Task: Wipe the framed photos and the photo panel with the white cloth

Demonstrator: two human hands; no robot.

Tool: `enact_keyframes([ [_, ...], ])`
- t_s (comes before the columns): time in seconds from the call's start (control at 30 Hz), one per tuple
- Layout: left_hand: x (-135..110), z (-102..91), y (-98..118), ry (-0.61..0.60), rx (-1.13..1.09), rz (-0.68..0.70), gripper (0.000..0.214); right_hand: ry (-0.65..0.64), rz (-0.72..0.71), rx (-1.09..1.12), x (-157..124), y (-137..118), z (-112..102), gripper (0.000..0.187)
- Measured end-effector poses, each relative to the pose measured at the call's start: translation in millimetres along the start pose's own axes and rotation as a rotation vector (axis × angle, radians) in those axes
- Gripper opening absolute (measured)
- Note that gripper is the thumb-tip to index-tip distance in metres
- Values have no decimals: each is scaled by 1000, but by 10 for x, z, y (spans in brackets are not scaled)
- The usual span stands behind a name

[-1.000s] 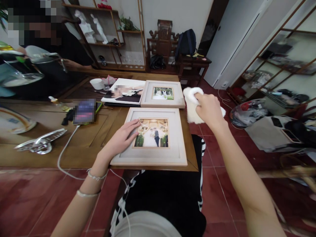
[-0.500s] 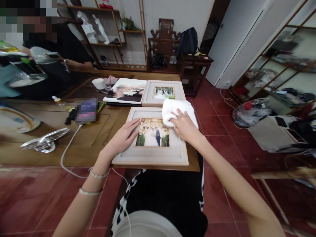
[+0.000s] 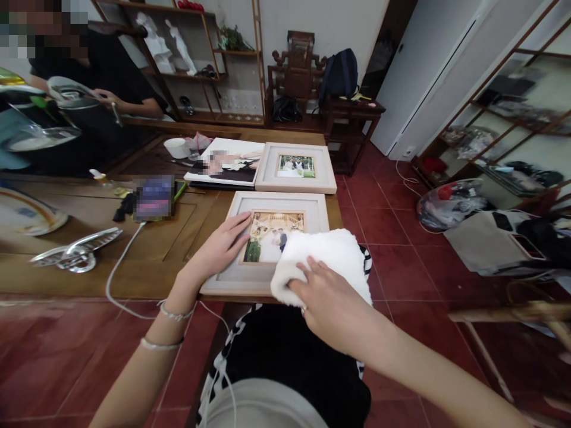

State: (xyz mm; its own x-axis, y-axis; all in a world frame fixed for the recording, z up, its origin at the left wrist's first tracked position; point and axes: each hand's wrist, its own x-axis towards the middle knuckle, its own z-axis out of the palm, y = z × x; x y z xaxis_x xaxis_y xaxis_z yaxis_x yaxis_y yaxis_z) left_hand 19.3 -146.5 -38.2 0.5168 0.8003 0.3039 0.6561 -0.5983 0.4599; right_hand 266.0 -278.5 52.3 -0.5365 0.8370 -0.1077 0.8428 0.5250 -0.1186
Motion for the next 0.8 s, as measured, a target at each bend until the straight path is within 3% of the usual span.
enact_keyframes([
  [0.23,0,6,-24,-14,19,10,45,227,67,-67,607,560,178,51],
  [0.37,-2,12,-35,-7,16,12,44,240,-49,-197,987,867,121,54],
  [0.47,-2,12,-39,-10,17,9,44,232,-53,-263,1156,968,123,54],
  [0.63,1,9,-38,-13,20,7,43,182,-37,-265,1103,898,196,46],
  [0.8,5,11,-27,-13,18,-3,43,65,-69,-128,699,557,91,49],
])
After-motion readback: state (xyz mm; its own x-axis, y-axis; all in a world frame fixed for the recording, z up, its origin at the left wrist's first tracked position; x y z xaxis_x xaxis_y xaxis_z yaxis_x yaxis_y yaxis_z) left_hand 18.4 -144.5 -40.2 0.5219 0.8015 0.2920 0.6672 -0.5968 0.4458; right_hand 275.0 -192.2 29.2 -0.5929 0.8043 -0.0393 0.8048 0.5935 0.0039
